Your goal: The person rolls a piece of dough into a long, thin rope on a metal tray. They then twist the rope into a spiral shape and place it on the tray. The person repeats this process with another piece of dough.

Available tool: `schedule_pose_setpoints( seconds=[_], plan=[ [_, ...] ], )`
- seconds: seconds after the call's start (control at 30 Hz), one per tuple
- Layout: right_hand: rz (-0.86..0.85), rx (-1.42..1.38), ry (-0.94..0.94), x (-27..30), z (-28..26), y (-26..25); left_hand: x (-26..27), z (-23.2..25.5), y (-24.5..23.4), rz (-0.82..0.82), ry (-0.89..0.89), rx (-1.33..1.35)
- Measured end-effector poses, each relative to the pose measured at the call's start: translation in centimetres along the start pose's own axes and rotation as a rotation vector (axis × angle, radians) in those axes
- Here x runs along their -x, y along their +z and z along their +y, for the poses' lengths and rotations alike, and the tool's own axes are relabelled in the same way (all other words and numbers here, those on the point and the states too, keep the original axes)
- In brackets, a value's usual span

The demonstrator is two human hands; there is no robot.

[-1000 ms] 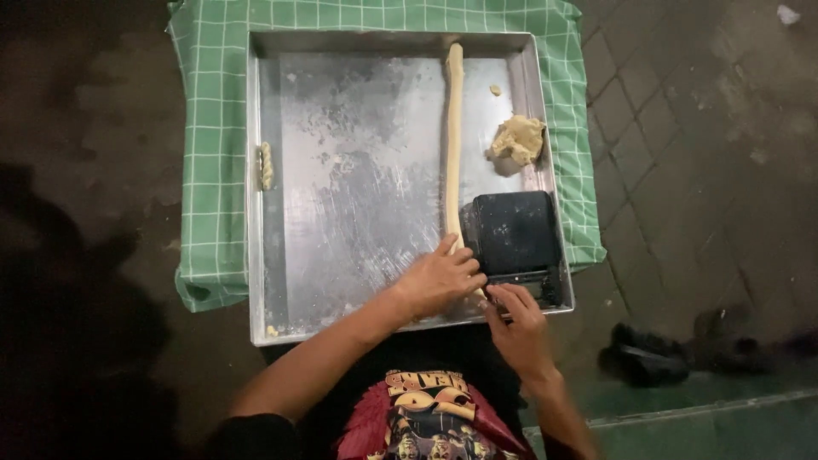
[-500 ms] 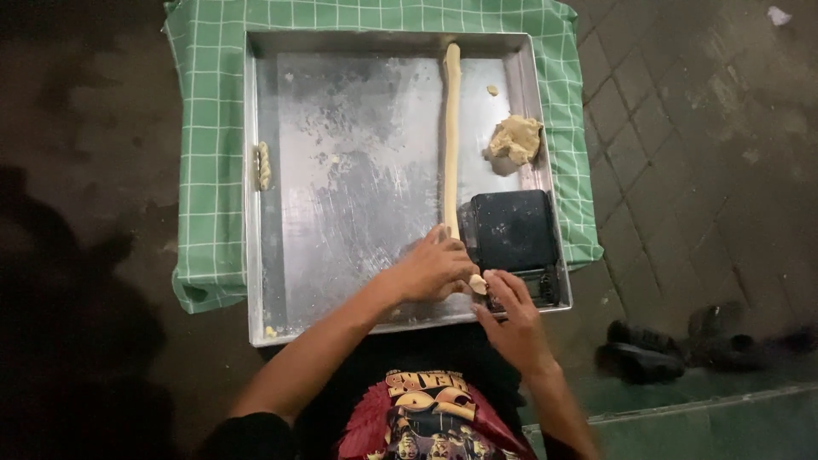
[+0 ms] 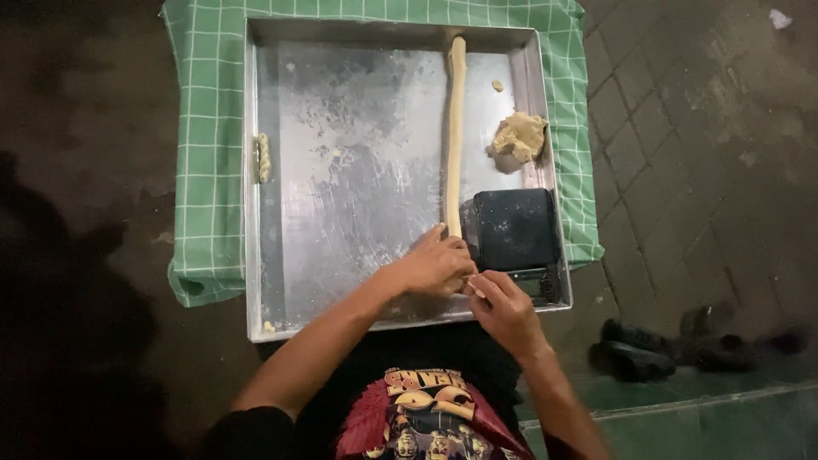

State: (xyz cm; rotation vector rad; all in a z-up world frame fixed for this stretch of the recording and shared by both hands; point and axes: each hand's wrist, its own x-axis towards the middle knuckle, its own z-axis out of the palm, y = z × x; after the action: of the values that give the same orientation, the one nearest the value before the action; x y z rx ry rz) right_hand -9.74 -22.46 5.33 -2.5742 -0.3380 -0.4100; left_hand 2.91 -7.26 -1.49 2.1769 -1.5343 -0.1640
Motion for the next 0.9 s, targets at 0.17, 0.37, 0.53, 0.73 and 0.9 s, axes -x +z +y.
schedule_pose_setpoints(
  seconds=[0.17,0.37,0.53,0.73,0.9],
  plan=[
    [0.045,0.094,0.011,1.4,1.7,1.8,0.0,-0.4,0.3,-0.001,-0.001,0.036],
    [0.088,0.002,-0.004,-1.1,-0.8,0.2,-0.1,-0.9,-0.5,-0.009,0.030,0.046],
    [0.085,0.004,-0.056,0.2,0.1,1.2,0.1,-0.7,-0.9,0.006,0.048,0.085],
    [0.137,0.010,0.004,0.2,0.5,1.7,0.1,-1.0,1.1,0.040,0.050,0.103],
    [0.242,-0.028,0.141,0.8,0.6,1.5,-0.4,-0.4,2.0,0.176,0.049,0.064]
  ],
)
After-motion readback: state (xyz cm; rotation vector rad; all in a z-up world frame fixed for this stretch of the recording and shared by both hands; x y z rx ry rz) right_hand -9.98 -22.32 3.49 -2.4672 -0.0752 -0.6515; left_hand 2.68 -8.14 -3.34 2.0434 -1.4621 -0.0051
